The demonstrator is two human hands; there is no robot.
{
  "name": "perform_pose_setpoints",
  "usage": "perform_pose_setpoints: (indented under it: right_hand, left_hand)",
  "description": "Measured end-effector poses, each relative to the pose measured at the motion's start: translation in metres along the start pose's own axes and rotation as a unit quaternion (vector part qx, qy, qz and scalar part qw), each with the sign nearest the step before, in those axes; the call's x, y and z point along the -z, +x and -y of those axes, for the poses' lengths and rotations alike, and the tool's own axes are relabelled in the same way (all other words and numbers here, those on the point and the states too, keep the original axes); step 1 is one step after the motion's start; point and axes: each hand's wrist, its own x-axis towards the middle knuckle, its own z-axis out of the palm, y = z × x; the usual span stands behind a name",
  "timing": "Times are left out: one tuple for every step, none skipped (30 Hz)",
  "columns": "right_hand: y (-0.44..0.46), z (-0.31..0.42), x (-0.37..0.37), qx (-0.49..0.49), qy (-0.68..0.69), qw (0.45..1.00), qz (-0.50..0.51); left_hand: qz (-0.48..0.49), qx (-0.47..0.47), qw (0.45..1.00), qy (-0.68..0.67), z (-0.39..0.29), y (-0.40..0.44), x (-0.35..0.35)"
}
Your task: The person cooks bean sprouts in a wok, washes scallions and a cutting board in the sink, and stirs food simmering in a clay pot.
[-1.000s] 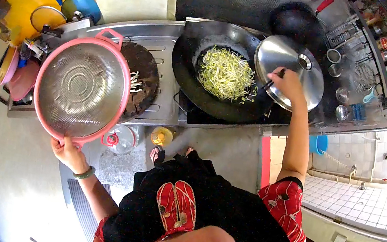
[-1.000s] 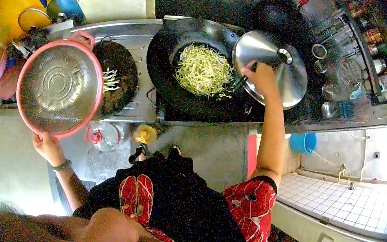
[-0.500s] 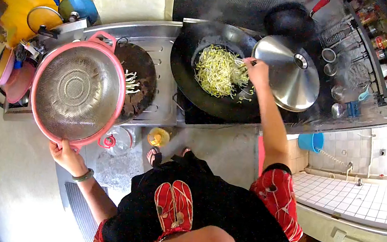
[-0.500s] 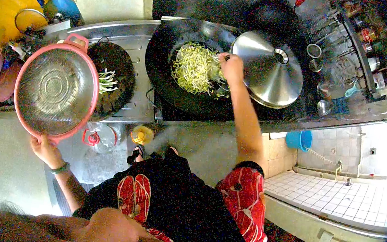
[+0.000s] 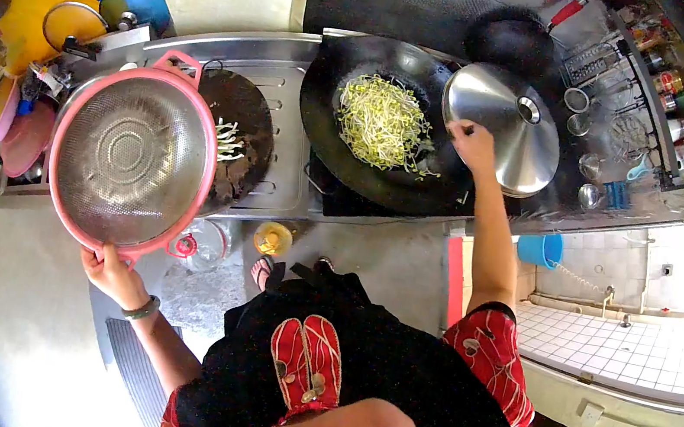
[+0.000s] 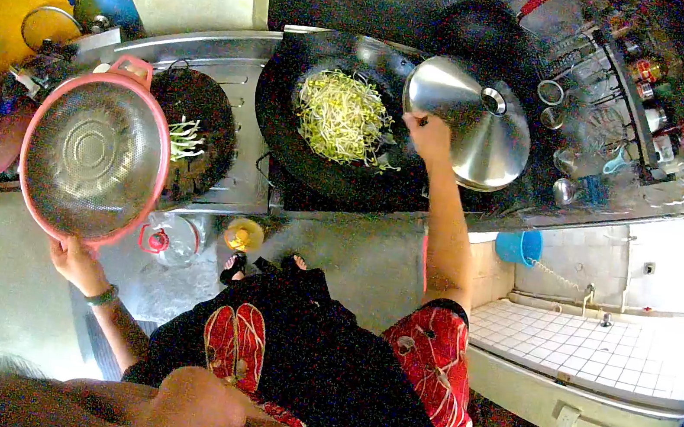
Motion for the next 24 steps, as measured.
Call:
perform_pose_setpoints:
  right_hand:
    - [-0.001, 0.014, 0.001, -0.173, 0.185, 0.962, 0.098]
    - [0.001, 0.019, 0.013, -0.169, 0.175, 0.966, 0.09]
    - [0.004, 0.021, 0.027, -0.164, 0.164, 0.969, 0.084]
    - [0.005, 0.021, 0.039, -0.163, 0.154, 0.971, 0.077]
    - [0.005, 0.015, 0.049, -0.164, 0.092, 0.981, 0.052]
    - [0.003, 0.02, 0.057, -0.166, 0.076, 0.979, 0.088]
    - [0.001, 0.027, 0.066, -0.166, 0.06, 0.976, 0.124]
    - [-0.002, 0.033, 0.071, -0.164, 0.043, 0.972, 0.161]
    - [-0.012, 0.035, 0.056, -0.128, 0.08, 0.981, 0.122]
    - [-0.015, 0.034, 0.037, -0.107, 0.174, 0.97, 0.133]
    - [-0.016, 0.028, 0.032, -0.066, 0.143, 0.979, 0.125]
    - [-0.015, 0.032, 0.035, -0.022, 0.113, 0.986, 0.118]
    - [-0.011, 0.035, 0.049, -0.053, 0.159, 0.975, 0.143]
    - [-0.009, 0.037, 0.071, -0.088, 0.204, 0.96, 0.168]
    - [-0.006, 0.052, 0.099, -0.112, 0.18, 0.95, 0.229]
    - [-0.007, 0.049, 0.101, -0.091, 0.16, 0.954, 0.237]
    - [-0.008, 0.045, 0.102, -0.069, 0.139, 0.957, 0.246]
    - [-0.009, 0.042, 0.101, -0.046, 0.119, 0.959, 0.254]
    - [-0.011, 0.037, 0.078, -0.001, 0.174, 0.958, 0.228]
    - [-0.012, 0.035, 0.059, -0.001, 0.168, 0.964, 0.205]
    - [-0.013, 0.037, 0.054, 0.006, 0.167, 0.968, 0.186]
    - [-0.011, 0.039, 0.052, 0.014, 0.168, 0.972, 0.167]
    - [-0.005, 0.039, 0.057, -0.028, 0.202, 0.965, 0.165]
    - [0.0, 0.039, 0.068, -0.073, 0.235, 0.956, 0.163]
  left_hand:
    - [0.003, -0.01, 1.0, 0.009, 0.003, 0.003, -0.001]
    - [0.004, -0.021, 1.0, 0.018, 0.005, 0.006, -0.001]
    - [0.003, -0.017, 1.0, 0.017, 0.008, 0.007, 0.001]
    - [0.006, -0.013, 1.0, 0.018, 0.012, 0.008, 0.004]
    - [0.01, -0.01, 1.0, 0.017, 0.015, 0.01, 0.006]
    - [0.011, -0.01, 1.0, 0.023, 0.018, 0.012, 0.007]
    - [0.01, -0.009, 1.0, 0.028, 0.021, 0.012, 0.009]
    - [0.006, -0.007, 0.999, 0.032, 0.024, 0.012, 0.01]
    - [0.011, -0.007, 1.0, 0.022, 0.028, 0.012, 0.012]
    - [0.018, -0.009, 1.0, 0.012, 0.031, 0.014, 0.014]
    - [0.025, -0.012, 1.0, 0.003, 0.033, 0.015, 0.014]
    - [0.023, -0.008, 1.0, -0.007, 0.031, 0.016, 0.012]
    - [0.02, -0.004, 1.0, -0.017, 0.029, 0.015, 0.009]
    - [0.02, 0.002, 0.999, -0.025, 0.029, 0.014, 0.008]
    - [0.019, 0.002, 1.0, -0.025, 0.031, 0.015, 0.009]
    - [0.019, 0.004, 1.0, -0.025, 0.036, 0.017, 0.011]
    - [0.017, 0.005, 1.0, -0.025, 0.039, 0.017, 0.012]
    - [0.017, 0.003, 0.999, -0.029, 0.036, 0.015, 0.008]
    - [0.016, 0.002, 0.999, -0.032, 0.03, 0.011, 0.0]
    - [0.014, 0.0, 0.999, -0.036, 0.025, 0.007, -0.005]
    - [0.013, 0.002, 1.0, -0.026, 0.021, 0.006, -0.007]
    - [0.012, 0.004, 1.0, -0.015, 0.018, 0.005, -0.009]
    - [0.008, 0.007, 1.0, -0.004, 0.017, 0.004, -0.01]
    - [0.003, 0.005, 1.0, 0.007, 0.019, 0.004, -0.008]
